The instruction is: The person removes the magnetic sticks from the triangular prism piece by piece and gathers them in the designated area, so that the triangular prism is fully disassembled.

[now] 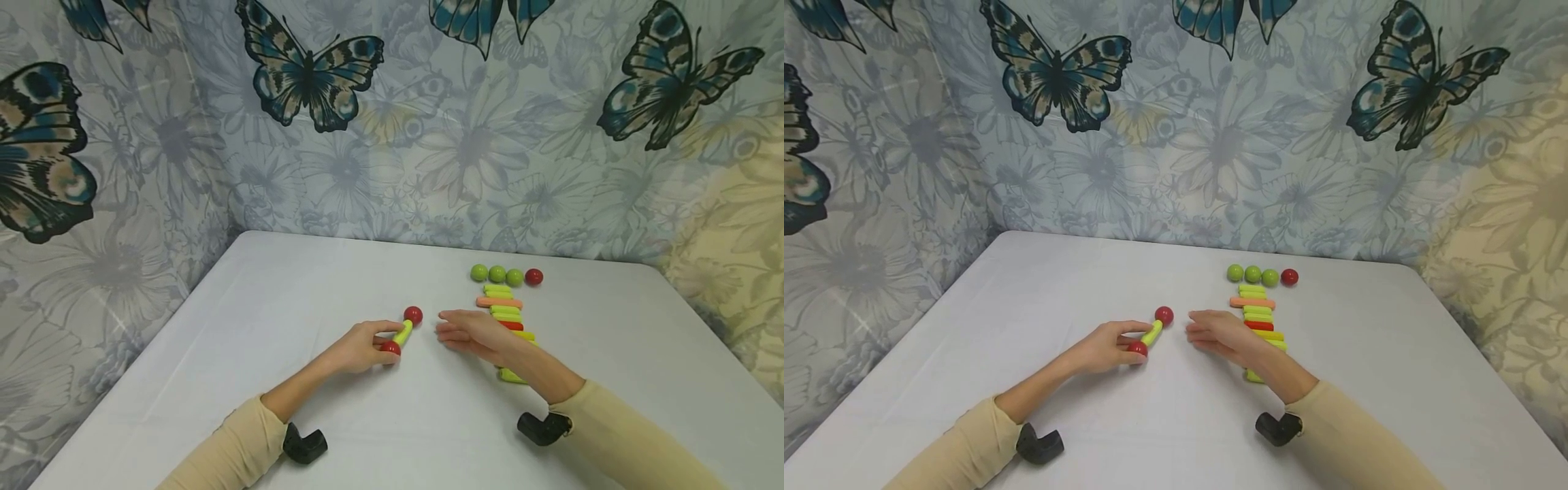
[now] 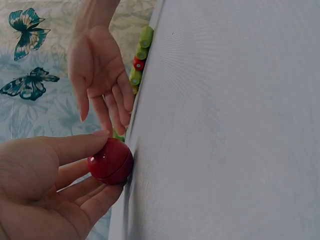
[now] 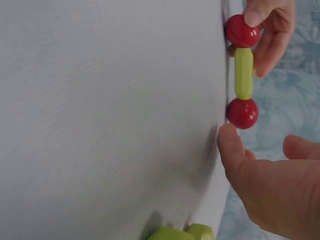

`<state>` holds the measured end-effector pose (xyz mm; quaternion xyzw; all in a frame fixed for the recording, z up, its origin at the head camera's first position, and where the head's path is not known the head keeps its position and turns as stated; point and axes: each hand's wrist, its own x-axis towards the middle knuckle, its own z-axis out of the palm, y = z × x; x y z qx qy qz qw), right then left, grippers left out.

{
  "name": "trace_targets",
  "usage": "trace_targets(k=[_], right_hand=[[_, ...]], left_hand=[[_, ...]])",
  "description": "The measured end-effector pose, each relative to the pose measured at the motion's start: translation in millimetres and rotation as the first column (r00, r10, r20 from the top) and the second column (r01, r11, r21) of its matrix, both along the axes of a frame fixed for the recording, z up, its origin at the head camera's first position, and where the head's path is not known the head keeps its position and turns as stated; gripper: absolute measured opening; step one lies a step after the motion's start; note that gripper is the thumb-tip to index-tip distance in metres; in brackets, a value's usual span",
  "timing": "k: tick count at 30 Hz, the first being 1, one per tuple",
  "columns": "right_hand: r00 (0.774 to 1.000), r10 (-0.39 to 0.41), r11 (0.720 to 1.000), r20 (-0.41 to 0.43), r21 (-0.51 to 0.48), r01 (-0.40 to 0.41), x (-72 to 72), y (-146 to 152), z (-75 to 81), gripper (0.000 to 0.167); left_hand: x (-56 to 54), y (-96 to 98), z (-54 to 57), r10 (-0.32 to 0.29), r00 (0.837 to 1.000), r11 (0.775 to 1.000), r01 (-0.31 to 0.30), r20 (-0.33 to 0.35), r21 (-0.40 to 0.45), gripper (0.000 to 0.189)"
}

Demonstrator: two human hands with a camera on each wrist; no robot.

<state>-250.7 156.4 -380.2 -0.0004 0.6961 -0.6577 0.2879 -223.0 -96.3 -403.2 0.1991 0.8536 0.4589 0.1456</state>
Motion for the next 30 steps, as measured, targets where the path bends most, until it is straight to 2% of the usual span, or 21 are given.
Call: trace_targets(k=[4,14,22,30], right_hand=[[1.0,-0.03,1.0,0.002,0.008,0.03,-5.8,-9,-1.4,0.054],[1.0,-0.004,1.0,0.019,0.022,0.004,-13.4,-25,-1.5,0.055],[0.998,-0.041,0.998,0.037,0.044,0.039,-19.9,-32,-2.6,0.052],[0.997,-0.057,0.998,0.049,-0.021,0.059,-27.8,-37,-3.6,0.05]], left_hand=[[-0.8,0.0,-0.4,0.0,1.0,1.0,0.0,0.003,0.001,0.053],[-1.9,-0.6,-0.6,-0.016,1.0,1.0,0.015,0.007,0.011,0.054],[-2.5,-0.3,0.3,-0.028,1.0,1.0,0.028,-0.001,0.007,0.054],[-2.1,-1.1,-0.2,-0.025,1.0,1.0,0.025,-0.01,0.017,0.054]])
